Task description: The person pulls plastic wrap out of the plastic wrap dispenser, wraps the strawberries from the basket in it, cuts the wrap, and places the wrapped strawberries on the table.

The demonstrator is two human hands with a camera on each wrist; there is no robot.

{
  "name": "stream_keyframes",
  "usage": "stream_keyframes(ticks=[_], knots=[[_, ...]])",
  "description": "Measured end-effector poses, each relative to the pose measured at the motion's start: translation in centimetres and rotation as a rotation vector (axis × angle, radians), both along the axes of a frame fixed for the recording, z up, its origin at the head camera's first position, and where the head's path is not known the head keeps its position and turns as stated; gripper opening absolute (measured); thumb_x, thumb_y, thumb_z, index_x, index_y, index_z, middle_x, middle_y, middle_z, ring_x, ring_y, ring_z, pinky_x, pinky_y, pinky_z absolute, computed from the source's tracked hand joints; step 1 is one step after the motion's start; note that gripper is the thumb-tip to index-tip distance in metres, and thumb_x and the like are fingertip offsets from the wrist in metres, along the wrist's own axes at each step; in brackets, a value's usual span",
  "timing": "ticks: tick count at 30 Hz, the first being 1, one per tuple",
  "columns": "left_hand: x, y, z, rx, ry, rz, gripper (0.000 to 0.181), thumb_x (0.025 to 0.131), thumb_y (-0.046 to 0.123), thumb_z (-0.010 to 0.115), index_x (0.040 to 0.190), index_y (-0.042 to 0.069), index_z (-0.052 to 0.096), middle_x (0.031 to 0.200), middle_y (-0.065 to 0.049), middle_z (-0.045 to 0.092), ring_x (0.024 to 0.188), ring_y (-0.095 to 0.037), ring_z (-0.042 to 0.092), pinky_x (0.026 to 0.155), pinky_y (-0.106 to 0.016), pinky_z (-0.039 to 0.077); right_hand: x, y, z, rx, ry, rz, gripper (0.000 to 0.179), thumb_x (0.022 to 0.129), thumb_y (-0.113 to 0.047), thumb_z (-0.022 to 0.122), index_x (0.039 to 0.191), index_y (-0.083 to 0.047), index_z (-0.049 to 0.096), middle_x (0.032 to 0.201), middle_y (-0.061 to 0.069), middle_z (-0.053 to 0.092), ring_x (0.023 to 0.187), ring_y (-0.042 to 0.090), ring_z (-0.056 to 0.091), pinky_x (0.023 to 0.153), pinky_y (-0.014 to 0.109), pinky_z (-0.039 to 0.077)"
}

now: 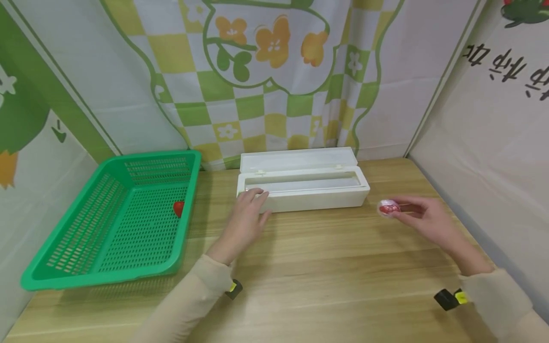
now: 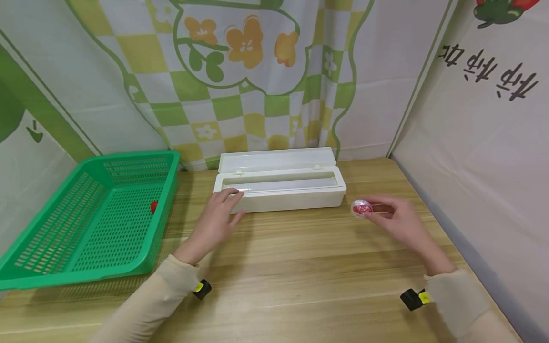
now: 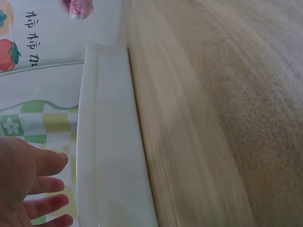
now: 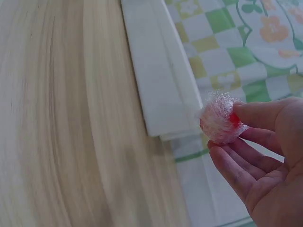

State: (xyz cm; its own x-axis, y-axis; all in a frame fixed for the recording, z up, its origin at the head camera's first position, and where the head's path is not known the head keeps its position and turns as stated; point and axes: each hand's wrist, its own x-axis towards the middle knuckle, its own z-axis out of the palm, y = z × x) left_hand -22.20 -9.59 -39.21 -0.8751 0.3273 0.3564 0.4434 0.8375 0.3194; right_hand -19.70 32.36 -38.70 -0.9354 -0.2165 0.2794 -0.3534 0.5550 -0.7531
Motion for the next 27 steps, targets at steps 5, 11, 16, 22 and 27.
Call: stream_keyframes(ticks=[5,11,16,22,27], knots=[[0.0,-0.1,-0.5,-0.026,-0.014,0.01,0.048,0.091,0.017,0.071,0.134,0.001,0.057,0.139,-0.015,0.055,0.128,-0.037,0.049,0.111,-0.047,0.042,-0.4,1.8,-1.3,0.037,-0.029,-0.067,0.037,0.089,-0.008,0.072,0.122,0.008,0.064,0.109,0.005,0.072,0.09,-0.005,0.068,0.074,0.01,0.055],[0.1,-0.1,-0.7,-0.031,-0.054,0.01,0.052,0.091,0.018,0.071,0.137,0.001,0.054,0.142,-0.015,0.051,0.132,-0.037,0.044,0.113,-0.048,0.041,-0.6,3.4,-2.4,0.055,-0.096,-0.149,0.043,0.091,-0.019,0.072,0.126,0.004,0.062,0.107,-0.014,0.067,0.09,-0.008,0.067,0.074,0.008,0.053],[0.1,-0.1,-0.7,-0.032,-0.065,0.007,0.055,0.09,0.019,0.072,0.138,0.001,0.053,0.144,-0.015,0.049,0.133,-0.037,0.043,0.114,-0.048,0.04,-0.8,4.0,-3.0,0.085,-0.145,-0.201,0.044,0.092,-0.018,0.07,0.127,0.007,0.059,0.115,0.016,0.07,0.085,-0.018,0.058,0.072,0.007,0.052],[0.2,-0.2,-0.7,-0.034,-0.063,0.004,0.054,0.09,0.019,0.072,0.137,0.001,0.053,0.144,-0.014,0.049,0.133,-0.036,0.043,0.113,-0.048,0.041,-1.1,4.4,-3.6,0.068,-0.184,-0.22,0.042,0.093,-0.016,0.069,0.124,0.012,0.059,0.107,0.022,0.072,0.083,-0.018,0.057,0.072,0.007,0.051],[0.3,-0.2,-0.8,-0.035,-0.072,0.01,0.055,0.09,0.019,0.072,0.138,0.002,0.052,0.144,-0.014,0.049,0.133,-0.036,0.042,0.113,-0.048,0.04,-1.5,4.9,-4.2,-0.096,-0.322,-0.165,0.049,0.097,-0.014,0.063,0.128,0.02,0.049,0.092,-0.018,0.067,0.083,-0.007,0.064,0.073,0.02,0.06]])
